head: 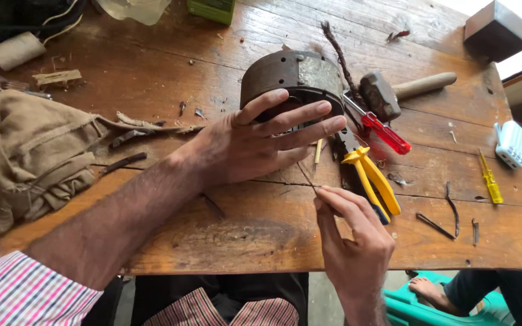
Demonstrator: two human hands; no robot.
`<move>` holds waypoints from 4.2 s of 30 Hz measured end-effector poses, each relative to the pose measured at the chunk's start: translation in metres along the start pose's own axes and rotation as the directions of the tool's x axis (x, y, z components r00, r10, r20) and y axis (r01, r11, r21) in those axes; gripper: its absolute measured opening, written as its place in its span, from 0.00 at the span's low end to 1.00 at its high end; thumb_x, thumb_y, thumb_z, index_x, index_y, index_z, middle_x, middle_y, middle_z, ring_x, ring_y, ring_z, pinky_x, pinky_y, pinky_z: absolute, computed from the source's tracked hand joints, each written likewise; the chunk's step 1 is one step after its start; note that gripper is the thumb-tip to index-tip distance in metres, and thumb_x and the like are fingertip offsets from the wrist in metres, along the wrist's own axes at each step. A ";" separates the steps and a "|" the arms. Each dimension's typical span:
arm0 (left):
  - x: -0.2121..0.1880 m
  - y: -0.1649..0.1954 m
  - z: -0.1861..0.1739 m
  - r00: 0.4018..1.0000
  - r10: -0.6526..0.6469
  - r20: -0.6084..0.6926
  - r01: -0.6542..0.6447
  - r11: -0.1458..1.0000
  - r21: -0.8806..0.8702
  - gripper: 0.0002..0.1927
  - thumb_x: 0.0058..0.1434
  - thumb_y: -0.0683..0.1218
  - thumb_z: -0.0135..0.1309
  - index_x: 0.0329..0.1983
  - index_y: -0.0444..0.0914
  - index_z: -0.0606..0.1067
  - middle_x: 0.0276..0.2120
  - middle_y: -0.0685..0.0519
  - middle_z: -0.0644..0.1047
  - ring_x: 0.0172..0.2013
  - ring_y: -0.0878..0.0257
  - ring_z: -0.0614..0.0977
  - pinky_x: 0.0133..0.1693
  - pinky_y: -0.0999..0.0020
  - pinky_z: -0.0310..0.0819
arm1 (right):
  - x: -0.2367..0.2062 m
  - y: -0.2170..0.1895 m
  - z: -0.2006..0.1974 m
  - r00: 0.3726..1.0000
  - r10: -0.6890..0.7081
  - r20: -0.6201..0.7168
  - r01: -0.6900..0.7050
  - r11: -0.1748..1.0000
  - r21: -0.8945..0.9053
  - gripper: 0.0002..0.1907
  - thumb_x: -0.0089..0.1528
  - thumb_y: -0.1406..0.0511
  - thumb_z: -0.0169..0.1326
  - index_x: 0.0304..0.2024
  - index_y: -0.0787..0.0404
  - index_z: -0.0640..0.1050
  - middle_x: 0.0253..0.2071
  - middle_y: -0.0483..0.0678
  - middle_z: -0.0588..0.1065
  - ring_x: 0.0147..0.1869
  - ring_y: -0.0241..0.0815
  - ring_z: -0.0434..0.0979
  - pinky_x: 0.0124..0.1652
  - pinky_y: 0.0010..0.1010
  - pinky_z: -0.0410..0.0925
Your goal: The person holds an old electric motor stator on a wooden workbench and pulls copper windings out of it by hand, using pliers to grip and draw out wire pieces. They rotate the stator to reach different sides and continue pulling wire from the slots throughout the clip.
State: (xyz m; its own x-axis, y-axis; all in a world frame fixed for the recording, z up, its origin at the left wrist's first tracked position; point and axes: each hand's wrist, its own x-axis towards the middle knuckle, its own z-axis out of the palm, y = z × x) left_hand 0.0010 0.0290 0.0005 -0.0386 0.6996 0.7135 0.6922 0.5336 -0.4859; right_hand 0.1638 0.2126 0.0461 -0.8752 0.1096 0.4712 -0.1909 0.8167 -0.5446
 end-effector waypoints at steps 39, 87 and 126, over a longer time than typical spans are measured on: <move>0.004 0.002 0.009 0.996 -0.084 -0.044 0.083 0.996 -0.021 0.10 0.76 0.54 0.52 0.55 0.53 0.81 0.75 0.63 0.63 0.76 0.68 0.57 0.80 0.56 0.28 | -0.002 0.007 -0.009 0.929 0.200 0.311 -0.143 0.970 -0.196 0.09 0.64 0.63 0.54 0.41 0.63 0.80 0.36 0.54 0.80 0.37 0.52 0.82 0.32 0.37 0.72; 0.007 -0.002 -0.005 0.992 -0.011 0.123 0.008 1.000 0.023 0.06 0.70 0.59 0.55 0.47 0.65 0.79 0.79 0.66 0.56 0.77 0.67 0.48 0.77 0.53 0.17 | 0.143 0.106 0.015 0.950 -0.028 0.312 -0.057 0.965 0.257 0.07 0.66 0.70 0.62 0.46 0.61 0.84 0.37 0.45 0.81 0.37 0.30 0.77 0.32 0.22 0.68; 0.005 0.007 0.006 0.998 -0.018 0.053 0.017 1.000 0.018 0.08 0.74 0.61 0.52 0.47 0.61 0.80 0.78 0.65 0.60 0.77 0.66 0.51 0.78 0.55 0.23 | 0.048 0.035 0.002 0.809 0.241 0.536 -0.472 0.809 0.349 0.16 0.68 0.60 0.55 0.51 0.65 0.78 0.26 0.45 0.73 0.19 0.34 0.68 0.18 0.25 0.59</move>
State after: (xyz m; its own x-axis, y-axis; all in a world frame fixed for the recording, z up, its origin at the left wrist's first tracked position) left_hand 0.0013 0.0391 -0.0019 -0.0892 0.7145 0.6939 0.6785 0.5536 -0.4829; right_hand 0.1142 0.2448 0.0481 -0.9924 -0.0179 -0.1217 0.1037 0.4112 -0.9056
